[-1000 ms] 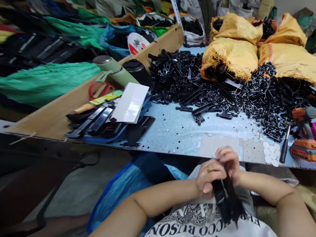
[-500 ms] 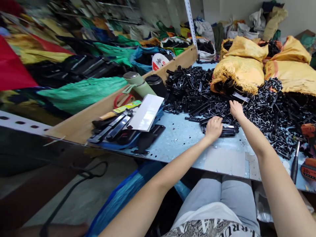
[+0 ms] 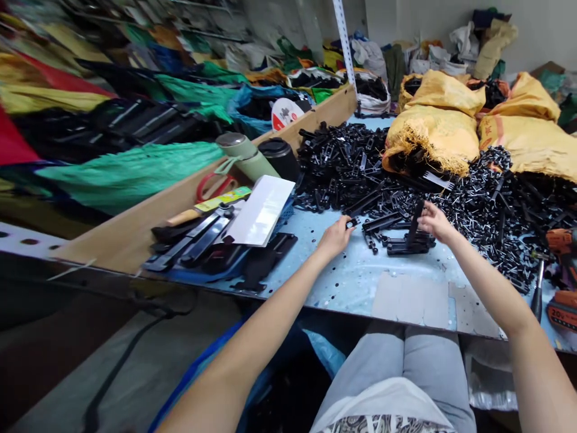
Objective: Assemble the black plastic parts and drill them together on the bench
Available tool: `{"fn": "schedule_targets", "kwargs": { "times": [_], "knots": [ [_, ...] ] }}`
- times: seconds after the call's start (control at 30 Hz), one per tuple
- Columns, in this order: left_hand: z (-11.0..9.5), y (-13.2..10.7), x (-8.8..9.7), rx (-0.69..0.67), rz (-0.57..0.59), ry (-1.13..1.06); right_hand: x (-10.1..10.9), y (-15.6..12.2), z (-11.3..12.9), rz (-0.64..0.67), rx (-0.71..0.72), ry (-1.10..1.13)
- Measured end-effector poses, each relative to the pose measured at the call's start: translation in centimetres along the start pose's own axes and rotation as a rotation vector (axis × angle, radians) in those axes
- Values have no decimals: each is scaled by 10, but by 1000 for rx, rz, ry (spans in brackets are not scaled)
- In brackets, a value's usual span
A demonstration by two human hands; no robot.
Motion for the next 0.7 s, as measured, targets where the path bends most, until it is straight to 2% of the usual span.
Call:
{"fn": "schedule_targets", "kwargs": {
  "times": [0.07, 0.1, 0.23, 0.33, 0.43, 0.47, 0.53, 0.63, 0.7],
  "knots": [
    [-8, -13, -3, -34, 15, -56, -22, -45, -16, 134, -36, 19],
    [-12, -21, -5, -50, 26, -96, -26, -67, -22, 160, -33, -33],
    [-24, -55, -5, -1, 53, -273, -5, -138, -33, 190, 48, -565],
    [-33, -75, -6, 92, 69, -373, 6, -167, -38, 269, 83, -980],
    [-55, -89, -18, 121, 138, -495, -14, -172, -38, 293, 178, -1147],
    [-64, -94, -24, 120, 163, -528, -25, -169, -36, 266, 199, -1120],
    [-82, -102, -35, 117, 200, -564, -41, -159, -32, 149, 174, -922],
    [-103, -110, -43, 111, 208, -586, -55, -144, -33, -5, 15, -409],
    [-111, -112, -41, 103, 183, -585, -64, -140, -33, -23, -65, -128]
  ]
}}
Point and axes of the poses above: each hand's wrist, its own y-axis towards the middle knuckle, its own x-axis out of the back of the hand, z = x × y, the point moved 9 cm from there along y, towards the middle knuckle, and after that the axes turned 1 degree about y, right-handed, at the moved point
